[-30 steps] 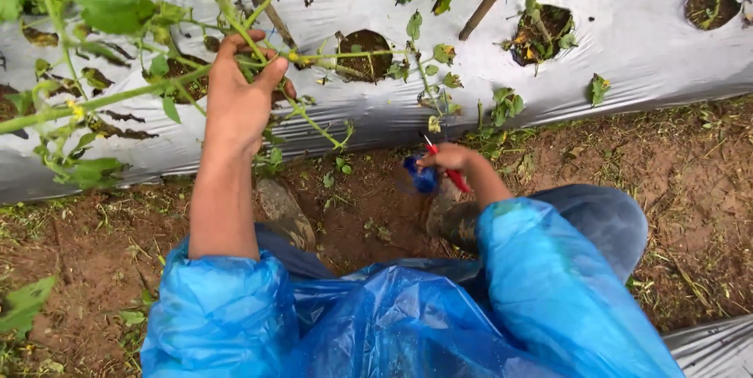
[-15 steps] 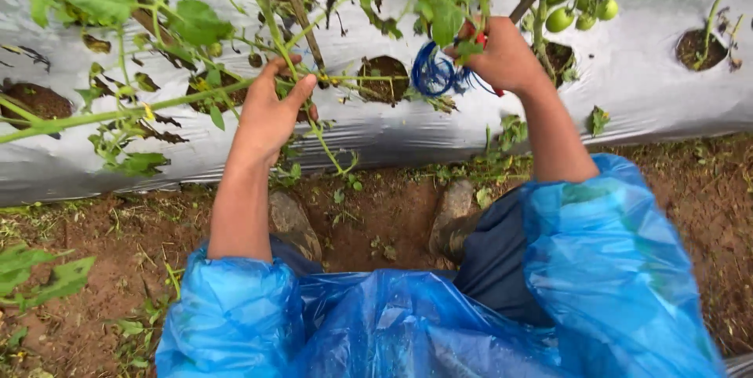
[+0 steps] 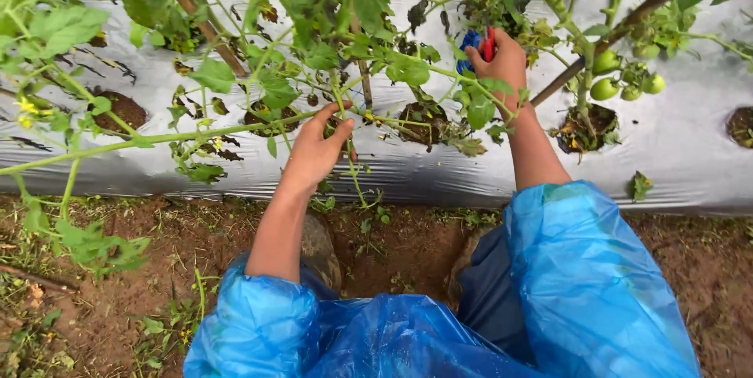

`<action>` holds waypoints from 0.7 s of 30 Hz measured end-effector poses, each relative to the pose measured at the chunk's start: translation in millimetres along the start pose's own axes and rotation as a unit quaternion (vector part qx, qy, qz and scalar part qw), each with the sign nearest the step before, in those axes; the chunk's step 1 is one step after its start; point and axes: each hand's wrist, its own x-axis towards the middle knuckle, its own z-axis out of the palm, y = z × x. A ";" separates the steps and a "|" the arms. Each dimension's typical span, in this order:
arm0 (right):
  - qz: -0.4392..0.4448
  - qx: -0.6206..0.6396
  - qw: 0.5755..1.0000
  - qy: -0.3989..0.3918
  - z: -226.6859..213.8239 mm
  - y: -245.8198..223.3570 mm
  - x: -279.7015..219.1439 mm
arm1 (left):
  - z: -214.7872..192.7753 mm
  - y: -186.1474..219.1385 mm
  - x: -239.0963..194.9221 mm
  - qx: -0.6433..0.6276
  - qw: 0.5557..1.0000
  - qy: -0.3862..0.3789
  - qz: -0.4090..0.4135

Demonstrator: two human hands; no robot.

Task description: Pruning tomato plants in a field using hand shears to remove unwanted stems and leaves.

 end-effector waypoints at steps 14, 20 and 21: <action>-0.060 -0.072 0.966 -0.242 -11.9 -101.1 -69.3 | 6.7 -67.4 58.3 -0.050 0.987 0.006 0.152; -0.005 0.009 0.958 -0.286 -7.5 -163.6 -77.7 | 12.7 -78.0 74.8 -0.032 0.988 0.026 0.152; -0.024 0.011 0.963 -0.267 4.5 -158.5 -73.8 | 14.5 -80.2 78.5 -0.038 0.986 0.029 0.157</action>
